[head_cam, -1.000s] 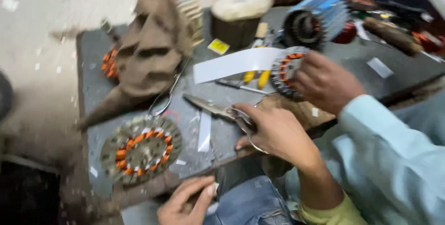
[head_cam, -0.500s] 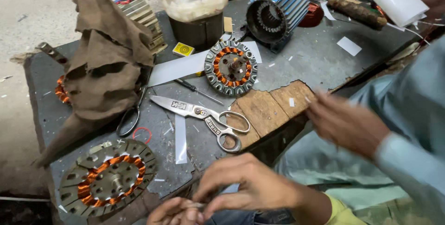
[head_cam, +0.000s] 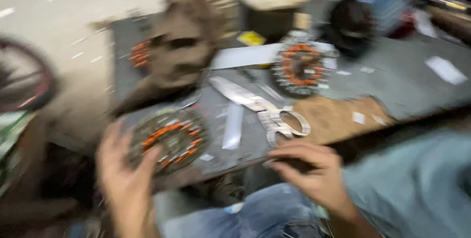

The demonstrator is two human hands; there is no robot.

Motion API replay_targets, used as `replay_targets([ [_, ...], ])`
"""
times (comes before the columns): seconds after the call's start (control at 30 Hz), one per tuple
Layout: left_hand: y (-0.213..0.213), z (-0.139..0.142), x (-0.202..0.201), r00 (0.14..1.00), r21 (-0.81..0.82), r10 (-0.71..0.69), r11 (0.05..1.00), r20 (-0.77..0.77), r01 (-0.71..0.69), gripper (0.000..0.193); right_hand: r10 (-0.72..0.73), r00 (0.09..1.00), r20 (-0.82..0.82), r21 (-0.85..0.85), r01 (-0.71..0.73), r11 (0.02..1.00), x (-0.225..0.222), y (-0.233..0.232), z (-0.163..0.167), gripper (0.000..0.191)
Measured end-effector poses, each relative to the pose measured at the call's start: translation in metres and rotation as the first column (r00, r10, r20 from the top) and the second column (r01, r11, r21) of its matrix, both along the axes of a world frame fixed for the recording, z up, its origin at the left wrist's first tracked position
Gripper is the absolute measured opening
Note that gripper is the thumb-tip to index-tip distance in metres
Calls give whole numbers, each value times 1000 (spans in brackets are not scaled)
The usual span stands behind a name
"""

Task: The person cuts small strips of white insulating material using scissors and inserts them into the slots of a motor stator. They repeatedly pick up the stator, place strips into the slots, and use a screwdriver to press the material down. The process is repeated for multiple slots on the stator.

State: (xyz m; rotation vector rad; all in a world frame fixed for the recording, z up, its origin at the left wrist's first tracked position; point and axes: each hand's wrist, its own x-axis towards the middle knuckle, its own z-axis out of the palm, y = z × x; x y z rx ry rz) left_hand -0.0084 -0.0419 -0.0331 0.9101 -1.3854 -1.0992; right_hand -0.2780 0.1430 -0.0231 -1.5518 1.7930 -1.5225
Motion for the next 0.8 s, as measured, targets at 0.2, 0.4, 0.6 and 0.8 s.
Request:
replay_targets([
  [0.2, 2, 23, -9, 978, 160, -20, 986, -208, 54, 32, -156, 988, -6, 74, 156, 985, 30, -20, 11, 24],
  [0.4, 34, 19, 1, 987, -168, -81, 980, 141, 104, 41, -61, 993, -96, -91, 52, 994, 64, -38, 20, 28],
  [0.6, 44, 22, -3, 980, -219, -80, 968, 184, 120, 53, -12, 929, -370, -453, -169, 875, 75, -71, 16, 26],
  [0.8, 46, 23, -4, 975, -274, -81, 952, 207, 137, 53, 37, 914, -405, -470, -242, 849, 79, -87, 14, 29],
])
